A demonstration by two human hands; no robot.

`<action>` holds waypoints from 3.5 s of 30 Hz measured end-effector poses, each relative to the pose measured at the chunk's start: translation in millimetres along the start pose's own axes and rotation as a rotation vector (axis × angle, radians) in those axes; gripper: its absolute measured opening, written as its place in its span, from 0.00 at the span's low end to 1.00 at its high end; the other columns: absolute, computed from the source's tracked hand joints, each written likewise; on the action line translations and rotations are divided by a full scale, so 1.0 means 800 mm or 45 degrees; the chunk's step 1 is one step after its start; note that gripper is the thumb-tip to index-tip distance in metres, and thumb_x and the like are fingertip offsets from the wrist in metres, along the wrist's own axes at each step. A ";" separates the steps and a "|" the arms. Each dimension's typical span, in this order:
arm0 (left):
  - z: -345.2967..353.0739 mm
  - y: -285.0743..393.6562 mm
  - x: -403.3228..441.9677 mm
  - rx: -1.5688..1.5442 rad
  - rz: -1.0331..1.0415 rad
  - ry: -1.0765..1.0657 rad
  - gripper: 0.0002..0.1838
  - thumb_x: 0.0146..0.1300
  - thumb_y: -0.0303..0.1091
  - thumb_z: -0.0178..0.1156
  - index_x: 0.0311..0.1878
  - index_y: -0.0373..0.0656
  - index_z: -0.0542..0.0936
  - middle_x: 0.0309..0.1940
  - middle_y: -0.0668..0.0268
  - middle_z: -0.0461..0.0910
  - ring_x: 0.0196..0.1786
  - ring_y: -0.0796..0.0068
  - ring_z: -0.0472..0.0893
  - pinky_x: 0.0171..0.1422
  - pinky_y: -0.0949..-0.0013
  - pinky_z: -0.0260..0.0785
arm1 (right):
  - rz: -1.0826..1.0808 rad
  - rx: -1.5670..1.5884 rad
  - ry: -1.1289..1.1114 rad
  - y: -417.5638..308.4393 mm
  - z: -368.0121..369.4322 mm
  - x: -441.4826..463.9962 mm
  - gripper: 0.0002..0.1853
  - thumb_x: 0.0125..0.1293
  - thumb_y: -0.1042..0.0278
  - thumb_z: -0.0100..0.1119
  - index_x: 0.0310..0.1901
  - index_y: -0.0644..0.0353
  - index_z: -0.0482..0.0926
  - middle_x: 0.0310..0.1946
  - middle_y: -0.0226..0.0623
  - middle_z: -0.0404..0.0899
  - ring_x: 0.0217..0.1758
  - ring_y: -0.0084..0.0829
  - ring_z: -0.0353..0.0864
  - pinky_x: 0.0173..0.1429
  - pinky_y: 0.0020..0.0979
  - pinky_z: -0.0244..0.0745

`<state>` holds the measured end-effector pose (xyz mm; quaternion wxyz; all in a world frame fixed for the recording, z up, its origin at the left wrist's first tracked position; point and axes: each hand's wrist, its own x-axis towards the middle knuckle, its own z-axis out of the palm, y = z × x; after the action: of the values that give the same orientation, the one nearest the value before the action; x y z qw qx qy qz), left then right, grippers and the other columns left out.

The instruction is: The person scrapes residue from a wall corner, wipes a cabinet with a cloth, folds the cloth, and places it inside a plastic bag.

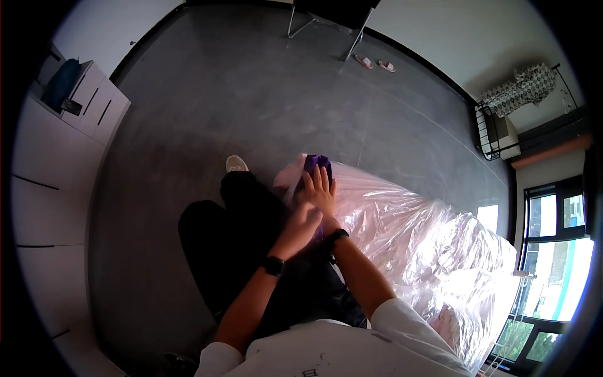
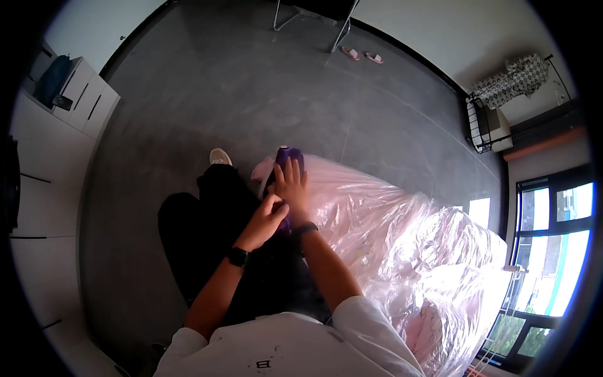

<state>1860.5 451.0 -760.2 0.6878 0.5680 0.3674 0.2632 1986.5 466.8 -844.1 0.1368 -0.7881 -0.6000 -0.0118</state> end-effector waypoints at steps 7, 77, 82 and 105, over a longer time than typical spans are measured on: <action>-0.003 0.011 -0.010 0.345 0.177 -0.103 0.12 0.68 0.35 0.57 0.45 0.35 0.72 0.36 0.57 0.79 0.38 0.69 0.79 0.45 0.68 0.71 | -0.020 0.059 0.158 0.015 -0.019 -0.017 0.28 0.58 0.57 0.52 0.63 0.46 0.70 0.68 0.43 0.64 0.72 0.44 0.60 0.69 0.57 0.56; -0.014 0.042 -0.019 0.259 0.085 -0.338 0.18 0.69 0.45 0.56 0.46 0.37 0.74 0.37 0.64 0.77 0.41 0.75 0.74 0.49 0.71 0.67 | 0.843 -0.116 -0.409 0.164 -0.229 -0.346 0.30 0.64 0.56 0.52 0.66 0.59 0.62 0.60 0.50 0.68 0.57 0.55 0.71 0.56 0.51 0.73; -0.015 0.037 -0.017 0.271 0.115 -0.316 0.17 0.69 0.44 0.58 0.45 0.38 0.75 0.34 0.67 0.76 0.37 0.78 0.72 0.45 0.73 0.66 | 0.664 -0.415 -0.747 0.141 -0.229 -0.339 0.27 0.62 0.58 0.54 0.60 0.63 0.66 0.53 0.56 0.72 0.49 0.58 0.77 0.49 0.48 0.78; -0.012 0.046 -0.021 0.281 0.065 -0.296 0.15 0.68 0.42 0.58 0.45 0.37 0.75 0.35 0.65 0.77 0.39 0.77 0.74 0.47 0.72 0.66 | 0.314 0.151 -0.620 0.023 -0.379 -0.217 0.20 0.67 0.56 0.53 0.56 0.56 0.71 0.33 0.44 0.81 0.33 0.48 0.82 0.35 0.43 0.77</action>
<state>1845.3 451.5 -722.0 0.6524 0.6758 0.2975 0.1711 1999.5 229.0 -588.2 0.0350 -0.8253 -0.5145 0.2299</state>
